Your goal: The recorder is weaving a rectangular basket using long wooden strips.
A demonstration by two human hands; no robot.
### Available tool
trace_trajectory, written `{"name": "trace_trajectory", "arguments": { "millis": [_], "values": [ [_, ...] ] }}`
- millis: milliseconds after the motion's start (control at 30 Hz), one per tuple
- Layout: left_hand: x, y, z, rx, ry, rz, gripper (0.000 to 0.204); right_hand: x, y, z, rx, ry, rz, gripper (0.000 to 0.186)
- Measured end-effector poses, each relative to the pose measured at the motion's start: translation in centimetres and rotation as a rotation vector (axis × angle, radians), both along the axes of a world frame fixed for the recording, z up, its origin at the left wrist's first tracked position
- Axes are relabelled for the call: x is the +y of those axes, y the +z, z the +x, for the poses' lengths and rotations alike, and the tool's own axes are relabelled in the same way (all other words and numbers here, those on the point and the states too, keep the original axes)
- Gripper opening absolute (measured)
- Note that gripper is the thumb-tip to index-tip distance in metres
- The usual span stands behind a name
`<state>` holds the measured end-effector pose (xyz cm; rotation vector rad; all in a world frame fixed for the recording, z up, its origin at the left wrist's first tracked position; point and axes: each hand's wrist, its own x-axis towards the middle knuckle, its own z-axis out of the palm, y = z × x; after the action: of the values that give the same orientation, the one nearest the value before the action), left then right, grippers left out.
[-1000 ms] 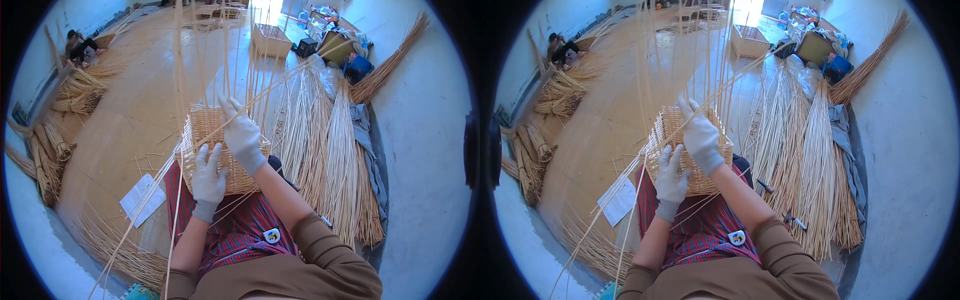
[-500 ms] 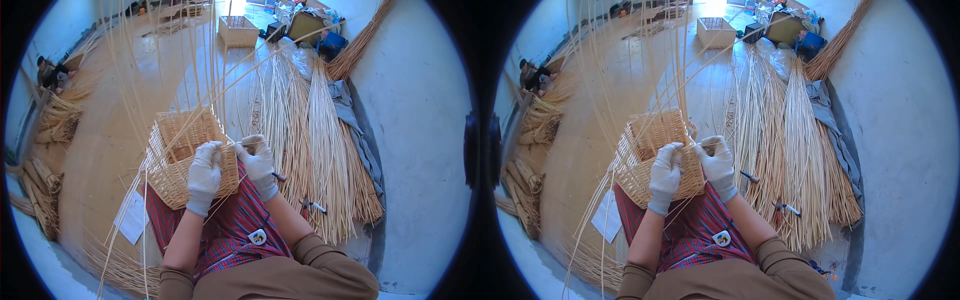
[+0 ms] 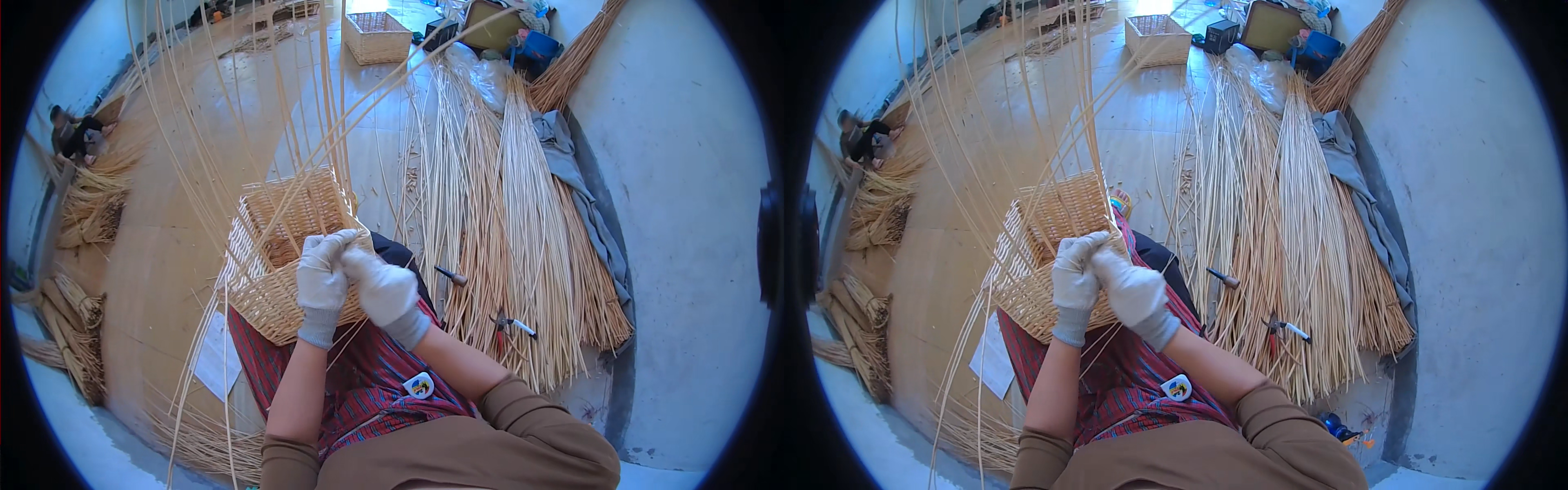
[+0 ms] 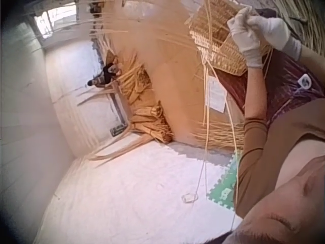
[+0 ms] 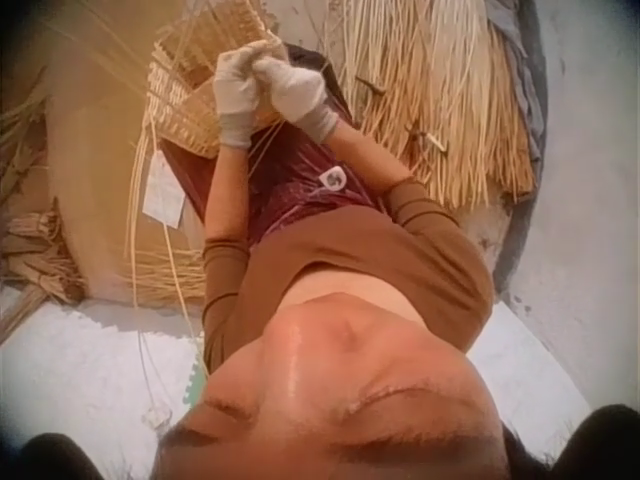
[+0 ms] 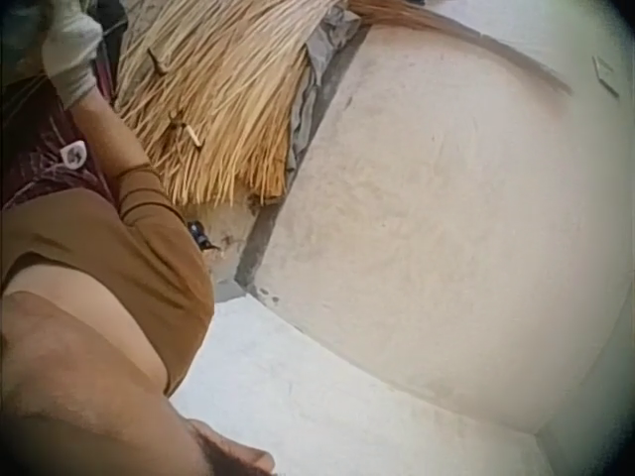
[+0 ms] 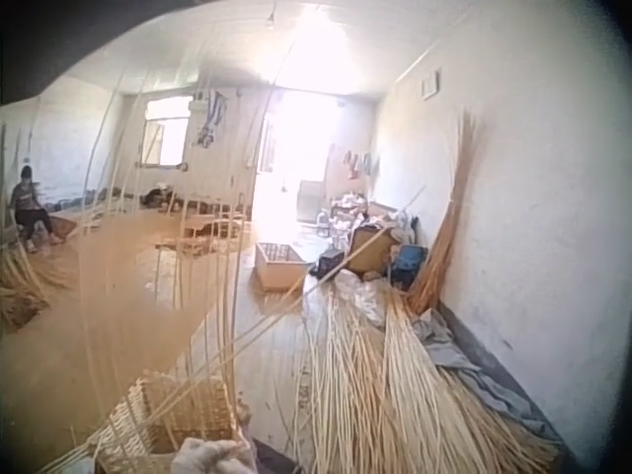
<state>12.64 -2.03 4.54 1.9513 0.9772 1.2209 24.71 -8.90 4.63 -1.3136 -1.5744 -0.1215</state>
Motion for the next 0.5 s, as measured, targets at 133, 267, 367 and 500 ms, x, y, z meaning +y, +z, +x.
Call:
{"name": "trace_trajectory", "arguments": {
  "millis": [133,267,367,500],
  "values": [
    [-0.4,0.9,-0.4,0.179,0.031,0.052,0.035,-0.8,-0.9,0.0,0.338,0.187,-0.165,0.023],
    [-1.1,2.5,-0.5,0.538,0.114,0.065,0.043,-4.8,-0.8,2.4,0.265,0.344,-0.304,0.012],
    [-1.2,3.3,-0.4,0.541,0.079,0.038,0.045,-6.8,-0.4,2.9,0.782,0.464,-0.489,0.030],
    [-3.2,1.9,-1.9,0.121,0.002,-0.116,0.048,-5.7,0.4,1.8,0.965,0.371,-0.497,0.029]
  ]
}}
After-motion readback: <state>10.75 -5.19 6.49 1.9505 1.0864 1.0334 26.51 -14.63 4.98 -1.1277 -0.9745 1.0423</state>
